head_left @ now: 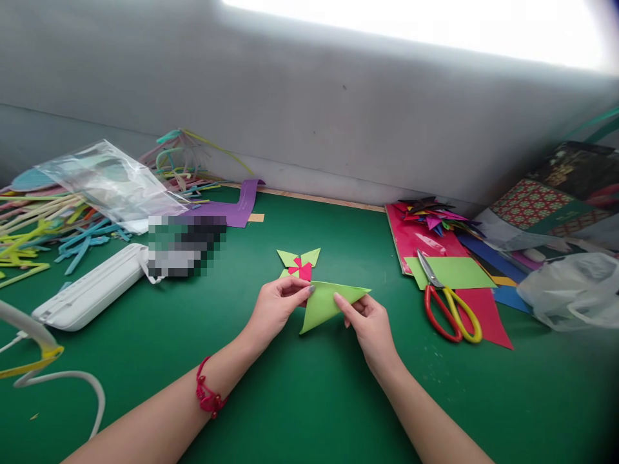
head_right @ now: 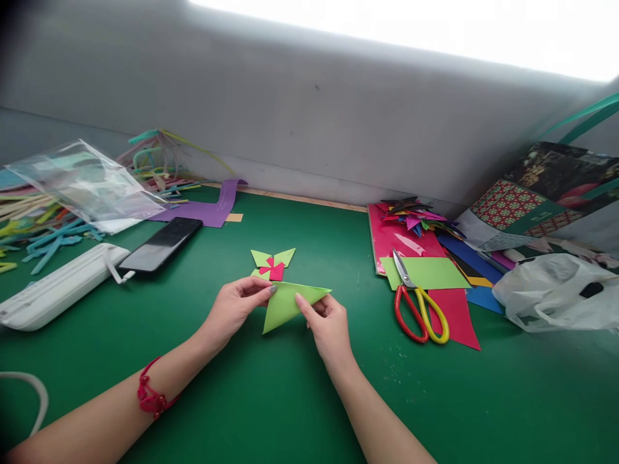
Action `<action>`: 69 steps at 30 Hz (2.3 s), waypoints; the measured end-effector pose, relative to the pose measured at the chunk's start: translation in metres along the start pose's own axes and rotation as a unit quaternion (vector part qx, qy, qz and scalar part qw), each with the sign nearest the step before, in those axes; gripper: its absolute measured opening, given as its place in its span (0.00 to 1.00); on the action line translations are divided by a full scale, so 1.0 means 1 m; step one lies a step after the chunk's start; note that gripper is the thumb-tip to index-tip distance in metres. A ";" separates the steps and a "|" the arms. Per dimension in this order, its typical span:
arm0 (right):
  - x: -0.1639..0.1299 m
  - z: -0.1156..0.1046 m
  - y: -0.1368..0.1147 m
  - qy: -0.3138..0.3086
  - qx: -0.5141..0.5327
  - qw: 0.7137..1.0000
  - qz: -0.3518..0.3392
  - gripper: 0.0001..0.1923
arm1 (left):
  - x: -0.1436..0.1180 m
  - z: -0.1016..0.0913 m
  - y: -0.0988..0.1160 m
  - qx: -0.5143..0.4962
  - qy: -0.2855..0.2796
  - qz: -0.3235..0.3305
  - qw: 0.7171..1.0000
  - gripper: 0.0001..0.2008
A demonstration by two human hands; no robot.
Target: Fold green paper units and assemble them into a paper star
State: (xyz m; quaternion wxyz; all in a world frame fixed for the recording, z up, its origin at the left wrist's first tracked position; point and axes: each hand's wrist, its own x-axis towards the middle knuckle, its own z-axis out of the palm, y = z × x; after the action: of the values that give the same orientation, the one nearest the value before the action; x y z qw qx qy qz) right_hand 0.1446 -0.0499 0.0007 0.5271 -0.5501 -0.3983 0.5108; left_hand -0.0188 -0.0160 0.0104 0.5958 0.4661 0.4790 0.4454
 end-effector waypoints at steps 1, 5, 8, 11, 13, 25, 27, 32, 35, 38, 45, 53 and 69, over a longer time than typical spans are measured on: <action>0.000 0.000 0.000 0.001 -0.002 1.000 0.001 0.17 | 0.000 0.000 0.000 0.000 0.000 0.002 1.000 0.12; 0.000 -0.001 -0.001 0.002 -0.010 1.000 -0.002 0.19 | 0.000 0.000 -0.001 0.003 -0.001 0.008 1.000 0.12; -0.001 -0.001 -0.001 -0.001 -0.011 1.000 -0.004 0.18 | 0.000 0.000 0.000 0.007 0.006 0.012 1.000 0.11; -0.001 0.000 -0.003 -0.002 -0.018 1.000 -0.009 0.18 | -0.001 0.000 0.001 0.011 0.001 0.020 1.000 0.11; 0.000 -0.002 -0.006 0.002 -0.018 1.000 -0.020 0.18 | -0.001 0.000 0.001 0.013 -0.005 0.025 1.000 0.10; 0.004 -0.014 -0.019 0.012 -0.058 0.998 -0.029 0.14 | -0.001 -0.004 0.005 0.021 -0.022 0.054 0.998 0.08; 0.003 -0.013 -0.020 0.014 -0.061 0.997 -0.038 0.14 | -0.001 -0.004 0.005 0.024 -0.018 0.055 0.998 0.08; 0.004 -0.017 -0.019 0.016 -0.062 0.997 -0.048 0.14 | -0.001 -0.004 0.006 0.027 -0.015 0.044 0.999 0.09; 0.004 -0.018 -0.021 0.024 -0.060 0.997 -0.044 0.14 | -0.001 -0.004 0.006 0.023 -0.017 0.041 0.999 0.09; 0.003 -0.017 -0.025 0.028 -0.061 0.997 -0.039 0.14 | 0.000 -0.004 0.006 0.020 -0.021 0.041 0.999 0.08; 0.003 -0.017 -0.029 0.017 -0.070 0.996 -0.043 0.14 | 0.001 -0.005 0.007 0.011 -0.034 0.038 0.999 0.09; 0.003 -0.019 -0.027 0.009 -0.071 0.996 -0.051 0.15 | 0.002 -0.006 0.007 0.017 -0.030 0.038 0.999 0.09; 0.006 -0.028 -0.026 -0.005 -0.080 0.992 -0.098 0.17 | 0.001 -0.007 0.010 -0.003 -0.045 0.020 0.999 0.07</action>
State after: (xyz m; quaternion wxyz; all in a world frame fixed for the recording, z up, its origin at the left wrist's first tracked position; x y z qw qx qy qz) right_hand 0.1756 -0.0456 0.0232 0.5273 -0.5457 -0.4926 0.4260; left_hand -0.0268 -0.0121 0.0192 0.6090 0.4935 0.4408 0.4374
